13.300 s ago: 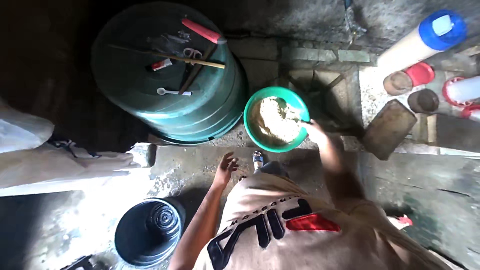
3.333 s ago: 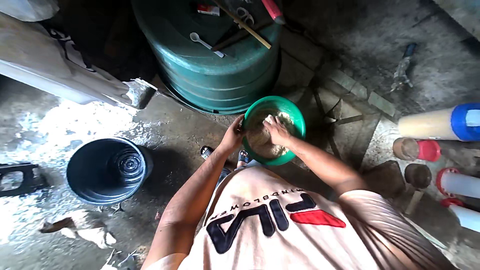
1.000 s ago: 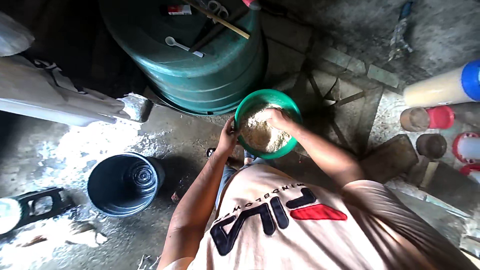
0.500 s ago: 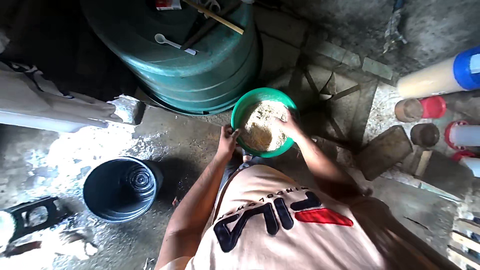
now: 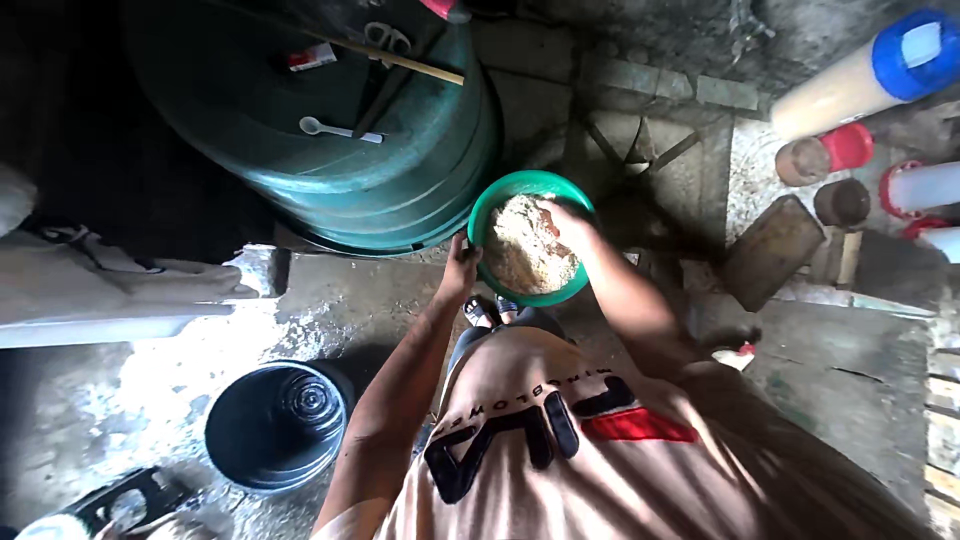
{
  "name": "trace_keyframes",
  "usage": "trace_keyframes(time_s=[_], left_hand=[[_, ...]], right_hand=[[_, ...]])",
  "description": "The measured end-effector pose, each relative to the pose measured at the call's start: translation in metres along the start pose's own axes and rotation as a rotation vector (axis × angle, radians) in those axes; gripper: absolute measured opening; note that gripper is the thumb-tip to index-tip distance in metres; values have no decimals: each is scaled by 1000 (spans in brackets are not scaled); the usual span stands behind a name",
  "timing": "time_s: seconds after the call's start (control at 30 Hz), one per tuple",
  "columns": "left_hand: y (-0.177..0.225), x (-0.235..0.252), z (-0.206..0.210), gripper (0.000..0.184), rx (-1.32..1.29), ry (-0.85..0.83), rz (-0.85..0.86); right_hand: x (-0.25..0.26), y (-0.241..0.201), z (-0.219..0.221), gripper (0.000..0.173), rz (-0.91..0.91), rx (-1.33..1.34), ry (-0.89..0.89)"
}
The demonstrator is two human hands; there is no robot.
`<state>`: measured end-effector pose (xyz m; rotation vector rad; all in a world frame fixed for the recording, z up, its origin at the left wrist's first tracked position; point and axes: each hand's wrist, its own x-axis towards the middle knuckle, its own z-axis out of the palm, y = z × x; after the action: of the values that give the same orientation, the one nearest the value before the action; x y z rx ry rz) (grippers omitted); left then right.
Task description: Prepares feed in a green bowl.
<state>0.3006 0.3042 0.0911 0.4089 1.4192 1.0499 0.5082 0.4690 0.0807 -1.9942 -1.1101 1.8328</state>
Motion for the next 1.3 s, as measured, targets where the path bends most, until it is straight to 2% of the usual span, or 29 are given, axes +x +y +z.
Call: trace_keyframes(time_s=[0.07, 0.2, 0.23, 0.3, 0.37, 0.47, 0.57, 0.7, 0.8, 0.93, 1.0, 1.1, 1.17, 1.27, 1.3], left_hand=[[3, -2, -2, 49, 19, 0, -53], [13, -14, -3, 37, 98, -14, -143], [16, -16, -4, 36, 120, -25, -151], [18, -16, -7, 34, 131, -55, -161], [19, -16, -9, 35, 134, -87, -165], [16, -13, -15, 36, 135, -122, -155], [16, -11, -19, 36, 145, -153, -149], [11, -7, -21, 36, 144, -164, -141], [10, -3, -22, 37, 135, -184, -146], [15, -4, -20, 36, 156, -183, -169], [18, -2, -21, 43, 186, -192, -133], [24, 1, -22, 61, 224, -191, -68], [29, 3, -21, 64, 226, -180, -76], [33, 2, -17, 66, 219, -171, -81], [34, -1, -16, 66, 208, -173, -75]], right_hand=[[-29, -13, -2, 64, -93, -148, -38], [-56, -15, 12, 42, -444, -517, -125], [-65, -12, 22, 41, -483, -614, -137], [-88, -1, 45, 49, -521, -810, -175], [-89, 21, 60, 58, -614, -1008, -169], [-75, 34, 58, 74, -550, -1109, -151], [-49, 31, 39, 89, -456, -1126, 7], [-36, 20, 19, 74, -461, -1031, 112], [-41, 14, 11, 75, -420, -764, 88], [-51, 19, -2, 48, -411, -395, 13], [-59, 12, -9, 58, -264, -284, 96], [-43, 11, -18, 61, -154, -138, 175], [-33, 1, -13, 61, -147, -108, 165], [-27, -15, 12, 58, -250, -251, 128], [-36, -27, 25, 56, -224, -313, 118]])
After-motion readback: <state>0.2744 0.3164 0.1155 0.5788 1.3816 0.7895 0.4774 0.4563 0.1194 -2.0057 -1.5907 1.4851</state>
